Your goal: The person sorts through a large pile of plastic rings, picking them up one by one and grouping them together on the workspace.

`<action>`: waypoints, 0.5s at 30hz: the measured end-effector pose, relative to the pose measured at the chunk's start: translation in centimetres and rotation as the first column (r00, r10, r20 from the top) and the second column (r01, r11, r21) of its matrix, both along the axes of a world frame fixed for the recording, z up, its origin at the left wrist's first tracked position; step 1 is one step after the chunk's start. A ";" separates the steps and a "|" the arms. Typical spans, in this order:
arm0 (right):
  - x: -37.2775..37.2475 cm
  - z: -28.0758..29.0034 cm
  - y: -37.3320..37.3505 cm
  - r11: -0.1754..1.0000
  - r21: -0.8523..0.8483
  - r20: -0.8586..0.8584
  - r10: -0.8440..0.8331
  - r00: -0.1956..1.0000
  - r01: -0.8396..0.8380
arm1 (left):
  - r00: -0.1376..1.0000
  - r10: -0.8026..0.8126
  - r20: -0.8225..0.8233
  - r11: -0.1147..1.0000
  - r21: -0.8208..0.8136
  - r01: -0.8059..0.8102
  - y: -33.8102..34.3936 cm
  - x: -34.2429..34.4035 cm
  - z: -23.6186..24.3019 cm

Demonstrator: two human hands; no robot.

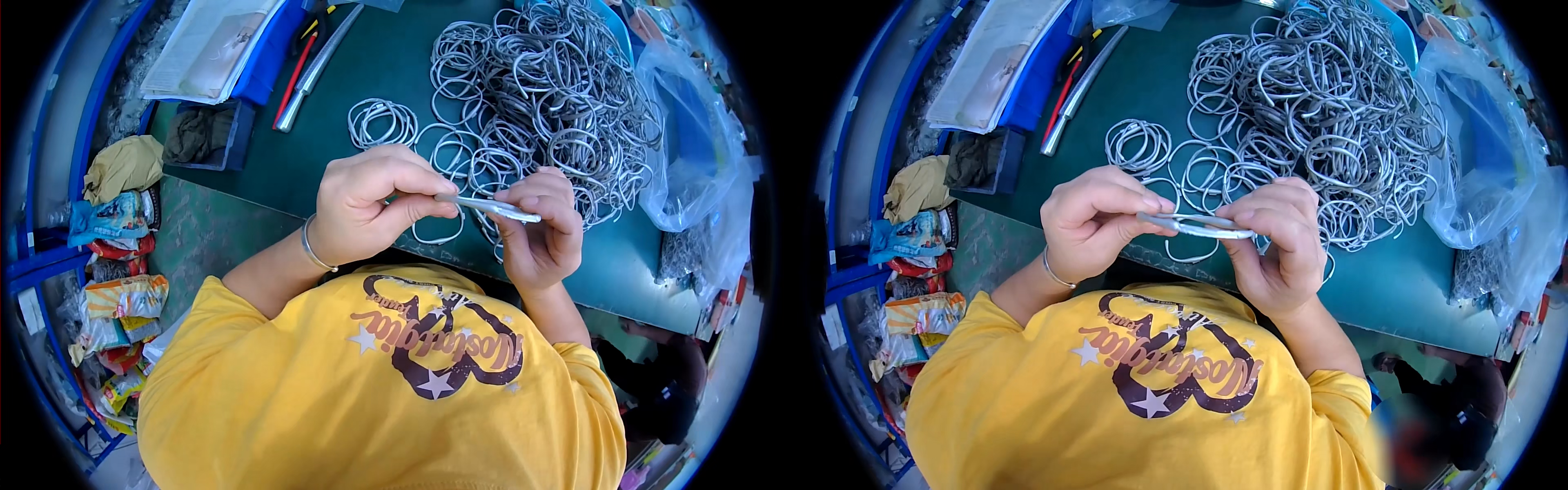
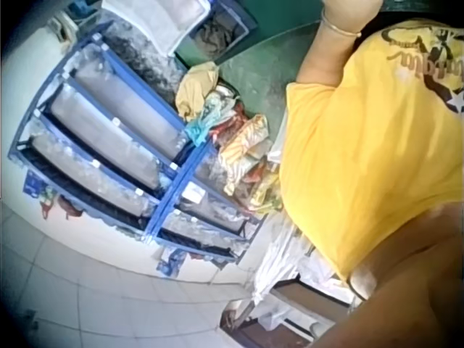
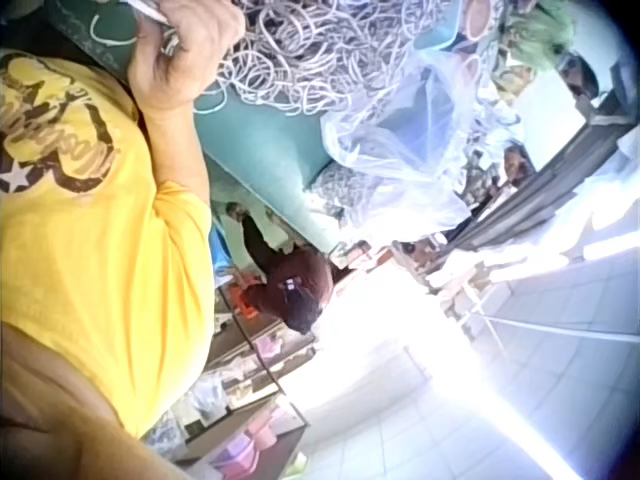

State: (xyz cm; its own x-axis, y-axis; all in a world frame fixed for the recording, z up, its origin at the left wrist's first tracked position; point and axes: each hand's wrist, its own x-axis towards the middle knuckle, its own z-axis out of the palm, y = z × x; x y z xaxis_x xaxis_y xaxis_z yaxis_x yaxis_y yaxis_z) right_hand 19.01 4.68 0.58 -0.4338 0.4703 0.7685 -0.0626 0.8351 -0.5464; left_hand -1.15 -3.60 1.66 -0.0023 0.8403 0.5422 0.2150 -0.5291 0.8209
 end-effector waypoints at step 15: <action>0.4 0.4 -0.2 0.983 0.171 0.034 -0.074 0.997 0.067 | 0.989 0.016 -0.150 0.979 0.202 0.014 -0.5 0.1 -0.5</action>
